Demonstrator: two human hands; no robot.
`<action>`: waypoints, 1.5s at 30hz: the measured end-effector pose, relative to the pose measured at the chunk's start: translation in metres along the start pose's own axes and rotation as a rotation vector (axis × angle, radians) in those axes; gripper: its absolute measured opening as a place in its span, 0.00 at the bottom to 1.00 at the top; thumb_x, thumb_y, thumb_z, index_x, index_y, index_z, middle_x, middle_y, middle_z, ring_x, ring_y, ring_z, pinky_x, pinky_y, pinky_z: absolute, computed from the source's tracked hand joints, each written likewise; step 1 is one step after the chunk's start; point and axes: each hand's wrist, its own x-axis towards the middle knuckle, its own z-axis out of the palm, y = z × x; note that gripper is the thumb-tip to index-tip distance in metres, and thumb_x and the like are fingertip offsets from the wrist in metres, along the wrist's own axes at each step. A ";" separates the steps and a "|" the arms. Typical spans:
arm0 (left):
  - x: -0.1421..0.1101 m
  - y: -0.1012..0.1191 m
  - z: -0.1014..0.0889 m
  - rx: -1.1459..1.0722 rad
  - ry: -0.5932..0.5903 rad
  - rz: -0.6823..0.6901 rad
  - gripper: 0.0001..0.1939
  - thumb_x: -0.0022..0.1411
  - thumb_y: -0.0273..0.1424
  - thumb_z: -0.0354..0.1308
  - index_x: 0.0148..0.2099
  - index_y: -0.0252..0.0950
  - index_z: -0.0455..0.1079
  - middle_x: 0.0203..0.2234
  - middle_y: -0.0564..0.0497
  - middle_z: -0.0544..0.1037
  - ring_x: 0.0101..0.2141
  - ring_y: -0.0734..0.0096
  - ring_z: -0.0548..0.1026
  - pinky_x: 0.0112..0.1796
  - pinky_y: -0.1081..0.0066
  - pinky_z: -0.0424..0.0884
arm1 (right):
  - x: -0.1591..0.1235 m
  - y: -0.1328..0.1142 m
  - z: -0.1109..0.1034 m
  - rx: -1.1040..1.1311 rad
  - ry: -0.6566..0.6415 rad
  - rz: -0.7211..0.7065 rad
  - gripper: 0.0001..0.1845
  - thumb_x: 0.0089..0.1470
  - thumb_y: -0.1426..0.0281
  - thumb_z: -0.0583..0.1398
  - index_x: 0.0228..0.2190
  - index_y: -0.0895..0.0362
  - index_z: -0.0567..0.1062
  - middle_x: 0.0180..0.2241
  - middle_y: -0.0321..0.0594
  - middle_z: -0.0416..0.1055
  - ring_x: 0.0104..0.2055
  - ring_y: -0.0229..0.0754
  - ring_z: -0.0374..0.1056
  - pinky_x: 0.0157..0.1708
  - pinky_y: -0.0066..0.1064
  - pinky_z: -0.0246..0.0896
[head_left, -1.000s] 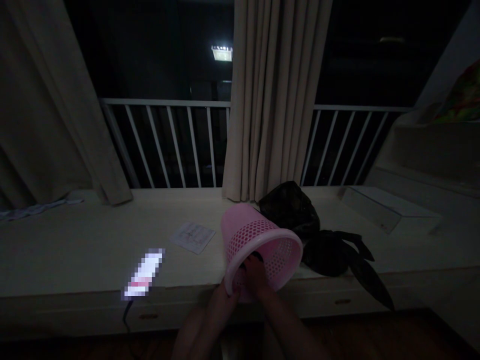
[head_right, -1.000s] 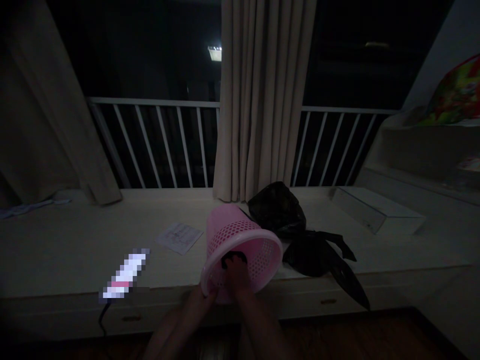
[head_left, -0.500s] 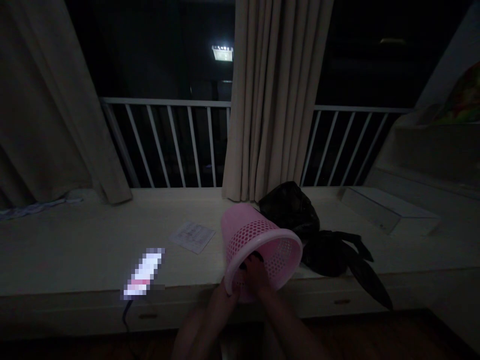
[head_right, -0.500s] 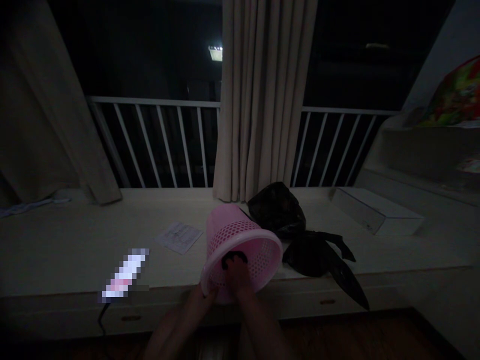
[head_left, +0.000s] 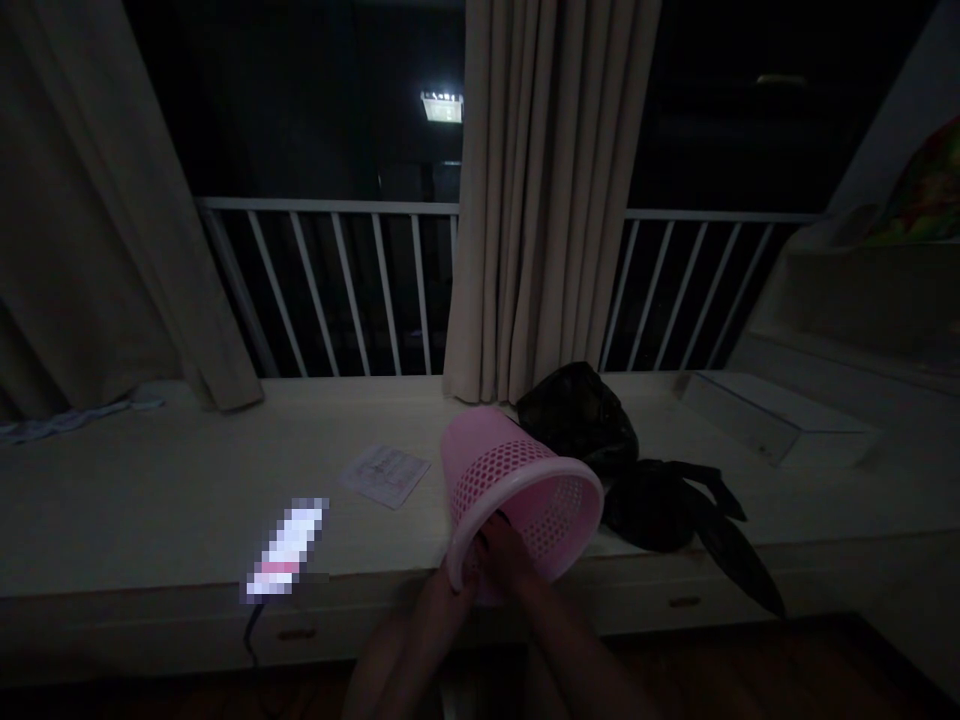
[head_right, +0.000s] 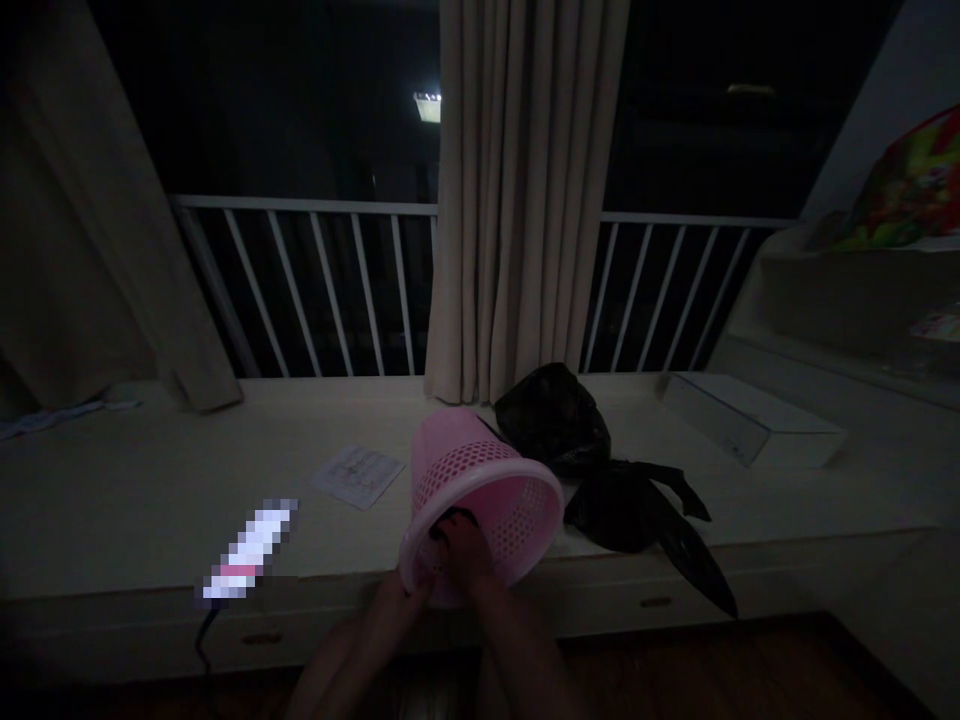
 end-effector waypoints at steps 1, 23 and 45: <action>0.000 0.001 0.000 -0.002 0.004 -0.001 0.21 0.63 0.32 0.53 0.56 0.32 0.74 0.48 0.41 0.84 0.50 0.55 0.81 0.48 0.67 0.74 | 0.000 0.001 0.000 0.005 -0.011 0.009 0.21 0.60 0.74 0.54 0.52 0.54 0.78 0.56 0.45 0.72 0.57 0.44 0.65 0.58 0.34 0.59; 0.002 -0.017 0.007 -0.069 0.443 0.164 0.21 0.58 0.43 0.52 0.49 0.35 0.64 0.39 0.43 0.78 0.35 0.59 0.79 0.38 0.63 0.75 | -0.002 -0.006 -0.013 -0.176 -0.050 0.237 0.20 0.59 0.76 0.53 0.48 0.58 0.79 0.52 0.50 0.71 0.54 0.51 0.66 0.55 0.38 0.58; 0.005 -0.002 -0.004 0.053 0.201 -0.120 0.12 0.67 0.30 0.51 0.51 0.36 0.65 0.39 0.46 0.82 0.41 0.61 0.82 0.40 0.69 0.72 | -0.002 0.006 -0.002 -0.164 -0.108 0.126 0.23 0.59 0.75 0.52 0.52 0.58 0.77 0.54 0.52 0.69 0.56 0.51 0.64 0.58 0.39 0.55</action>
